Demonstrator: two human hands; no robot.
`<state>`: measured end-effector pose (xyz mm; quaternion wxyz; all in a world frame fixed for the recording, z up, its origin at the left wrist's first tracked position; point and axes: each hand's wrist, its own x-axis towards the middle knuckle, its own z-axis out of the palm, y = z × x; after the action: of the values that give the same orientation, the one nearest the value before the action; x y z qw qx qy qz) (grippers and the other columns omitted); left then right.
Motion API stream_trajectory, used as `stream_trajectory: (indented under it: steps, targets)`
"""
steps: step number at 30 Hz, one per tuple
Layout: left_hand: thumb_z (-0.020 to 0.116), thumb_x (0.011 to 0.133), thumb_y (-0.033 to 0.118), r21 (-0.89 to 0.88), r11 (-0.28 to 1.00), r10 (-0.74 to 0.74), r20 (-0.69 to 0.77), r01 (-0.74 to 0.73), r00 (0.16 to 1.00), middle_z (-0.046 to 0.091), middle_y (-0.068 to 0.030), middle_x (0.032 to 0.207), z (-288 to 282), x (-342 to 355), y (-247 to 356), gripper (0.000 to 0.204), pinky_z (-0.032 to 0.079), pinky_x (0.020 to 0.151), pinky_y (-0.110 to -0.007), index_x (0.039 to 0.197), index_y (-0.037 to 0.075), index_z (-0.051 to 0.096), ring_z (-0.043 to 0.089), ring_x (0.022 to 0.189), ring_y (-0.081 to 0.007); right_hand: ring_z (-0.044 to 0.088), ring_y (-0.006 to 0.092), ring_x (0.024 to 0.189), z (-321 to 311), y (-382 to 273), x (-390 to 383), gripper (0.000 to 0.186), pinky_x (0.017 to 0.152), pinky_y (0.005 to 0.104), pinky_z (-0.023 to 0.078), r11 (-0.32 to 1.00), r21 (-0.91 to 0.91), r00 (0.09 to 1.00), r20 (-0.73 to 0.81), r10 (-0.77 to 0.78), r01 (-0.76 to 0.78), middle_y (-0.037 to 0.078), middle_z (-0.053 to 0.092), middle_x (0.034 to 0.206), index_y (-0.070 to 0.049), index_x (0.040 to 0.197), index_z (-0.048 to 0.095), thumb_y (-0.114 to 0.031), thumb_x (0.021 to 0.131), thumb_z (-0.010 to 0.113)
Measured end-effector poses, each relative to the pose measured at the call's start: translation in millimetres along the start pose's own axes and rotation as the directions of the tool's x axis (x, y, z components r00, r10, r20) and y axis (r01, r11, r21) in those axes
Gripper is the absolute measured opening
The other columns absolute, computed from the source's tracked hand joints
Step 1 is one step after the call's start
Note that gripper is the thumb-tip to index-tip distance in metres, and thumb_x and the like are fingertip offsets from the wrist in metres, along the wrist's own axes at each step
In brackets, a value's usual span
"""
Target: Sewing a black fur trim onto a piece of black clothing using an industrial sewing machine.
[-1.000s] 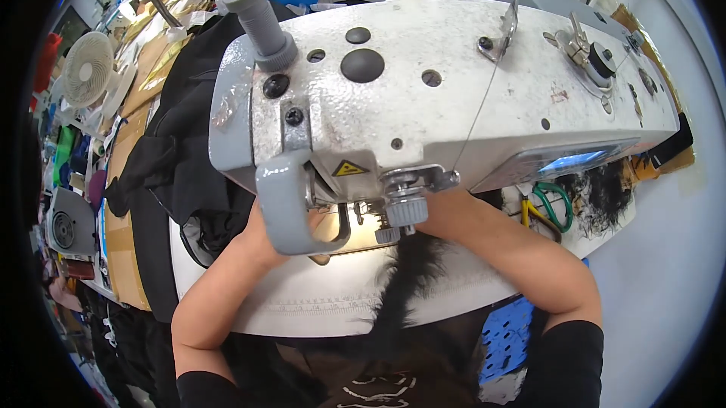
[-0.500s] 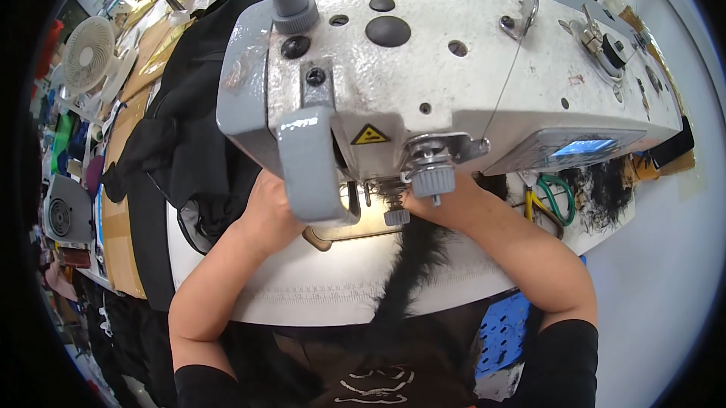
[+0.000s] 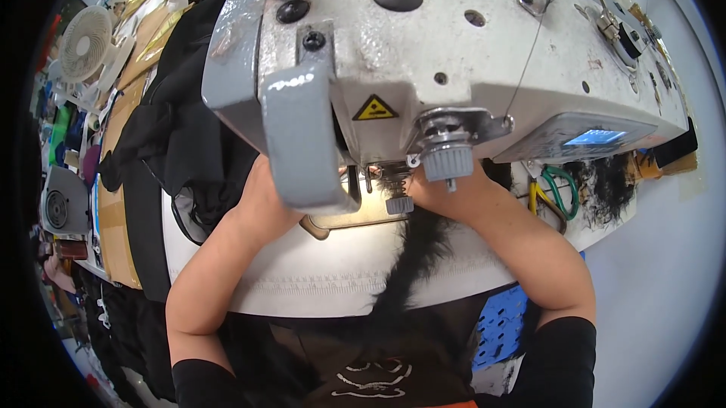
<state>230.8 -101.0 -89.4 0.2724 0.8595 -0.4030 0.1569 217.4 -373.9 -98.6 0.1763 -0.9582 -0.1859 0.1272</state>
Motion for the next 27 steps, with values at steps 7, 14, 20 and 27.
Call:
stream_trajectory:
  steps: [7,14,20,27]
  targets:
    - [0.08,0.08,0.011,-0.059,0.997,-0.049,-0.072,0.045,0.996,0.056,-0.0061,0.089,7,5,4,0.022,0.047,0.075,-0.038,0.074,0.005,0.06,0.058,0.086,-0.0253,0.068,0.0256,0.114,7,11,-4,0.043,0.097,0.0375,0.054,0.997,-0.027,0.995,-0.07,-0.076,0.074,0.015,0.07,0.123,0.003,0.131,0.059,-0.014,0.093,0.071]
    - [0.08,0.08,0.012,0.005,1.0,-0.001,-0.071,0.001,0.997,0.056,-0.0057,0.087,3,6,9,0.022,0.046,0.075,-0.038,0.072,0.007,0.06,0.058,0.087,-0.0255,0.067,0.0276,0.118,13,14,0,0.034,0.095,0.0315,0.058,0.993,0.06,0.995,-0.002,-0.098,0.098,0.018,0.067,0.13,0.003,0.129,0.059,-0.004,0.097,0.056]
    - [0.08,0.076,0.011,0.13,0.989,0.075,-0.083,-0.064,0.994,0.057,-0.0063,0.085,0,12,14,0.02,0.049,0.082,-0.04,0.071,0.008,0.061,0.06,0.089,-0.026,0.062,0.0283,0.125,13,7,2,0.047,0.105,0.0393,0.05,0.996,-0.088,0.999,0.006,-0.033,0.033,0.018,0.063,0.136,0.0,0.139,0.051,-0.011,0.096,0.065]
    - [0.078,0.077,0.013,0.182,0.976,0.134,-0.043,-0.124,0.99,0.059,-0.0063,0.086,-4,14,14,0.019,0.049,0.088,-0.043,0.069,0.008,0.061,0.062,0.092,-0.0251,0.06,0.0262,0.125,27,12,3,0.058,0.108,0.0401,0.048,0.974,0.226,0.994,-0.095,0.055,-0.033,0.015,0.061,0.137,-0.002,0.141,0.051,-0.016,0.091,0.077]
